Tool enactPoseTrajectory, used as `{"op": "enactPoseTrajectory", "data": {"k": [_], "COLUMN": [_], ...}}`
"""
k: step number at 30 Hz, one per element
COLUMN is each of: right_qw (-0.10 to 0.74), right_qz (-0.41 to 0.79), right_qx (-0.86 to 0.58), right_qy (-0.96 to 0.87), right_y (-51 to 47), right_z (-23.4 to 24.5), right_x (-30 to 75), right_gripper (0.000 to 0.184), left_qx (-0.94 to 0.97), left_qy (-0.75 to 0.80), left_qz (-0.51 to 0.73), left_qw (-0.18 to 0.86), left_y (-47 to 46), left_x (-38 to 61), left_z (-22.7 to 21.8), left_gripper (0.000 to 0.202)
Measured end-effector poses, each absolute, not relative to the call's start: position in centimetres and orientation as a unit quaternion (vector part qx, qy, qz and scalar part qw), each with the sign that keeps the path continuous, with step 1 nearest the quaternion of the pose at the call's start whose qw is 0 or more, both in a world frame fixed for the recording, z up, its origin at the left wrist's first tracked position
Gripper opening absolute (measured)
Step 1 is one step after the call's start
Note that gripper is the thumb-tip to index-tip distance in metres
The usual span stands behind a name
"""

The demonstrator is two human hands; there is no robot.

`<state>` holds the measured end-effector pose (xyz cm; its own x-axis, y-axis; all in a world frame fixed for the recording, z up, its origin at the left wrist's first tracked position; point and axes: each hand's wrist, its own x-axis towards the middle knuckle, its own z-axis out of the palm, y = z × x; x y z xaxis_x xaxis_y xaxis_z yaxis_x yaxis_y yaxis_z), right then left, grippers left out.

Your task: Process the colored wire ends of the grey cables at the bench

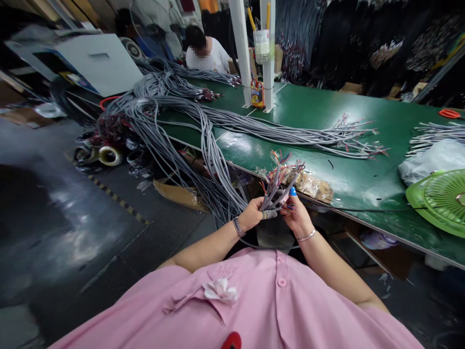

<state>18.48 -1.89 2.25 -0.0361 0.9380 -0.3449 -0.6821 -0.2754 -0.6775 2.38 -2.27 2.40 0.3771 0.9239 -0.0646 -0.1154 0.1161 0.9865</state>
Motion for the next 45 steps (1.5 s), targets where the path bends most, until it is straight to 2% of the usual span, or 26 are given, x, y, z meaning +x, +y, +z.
{"op": "enactPoseTrajectory", "data": {"k": [9,14,26,35,40,45], "right_qw": [0.552,0.537,0.506,0.491,0.489,0.502], "right_qz": [0.74,0.75,0.675,0.638,0.624,0.51], "right_qx": [-0.365,-0.369,-0.428,-0.461,-0.433,-0.442], "right_qy": [-0.116,-0.117,-0.324,-0.373,-0.428,-0.541], "right_y": [-3.0,-4.1,-7.4,-8.5,-9.3,-10.0], "right_z": [0.5,-0.3,1.2,1.2,2.5,4.2], "right_x": [19.7,20.7,20.4,20.4,19.6,19.0], "right_gripper": [0.051,0.043,0.027,0.031,0.047,0.025], "left_qx": [0.56,0.61,0.572,0.569,0.597,0.618], "left_qy": [0.388,0.368,0.418,0.4,0.403,0.42], "left_qz": [0.365,0.34,0.393,0.386,0.336,0.28], "left_qw": [0.635,0.614,0.586,0.606,0.607,0.602], "left_y": [-3.8,-5.7,-6.3,-6.3,-6.7,-6.5], "left_x": [-0.3,-3.1,-4.5,-5.2,-4.9,-4.0], "left_z": [3.3,3.7,4.4,4.7,5.4,5.4], "left_gripper": [0.038,0.034,0.038,0.04,0.041,0.038]}}
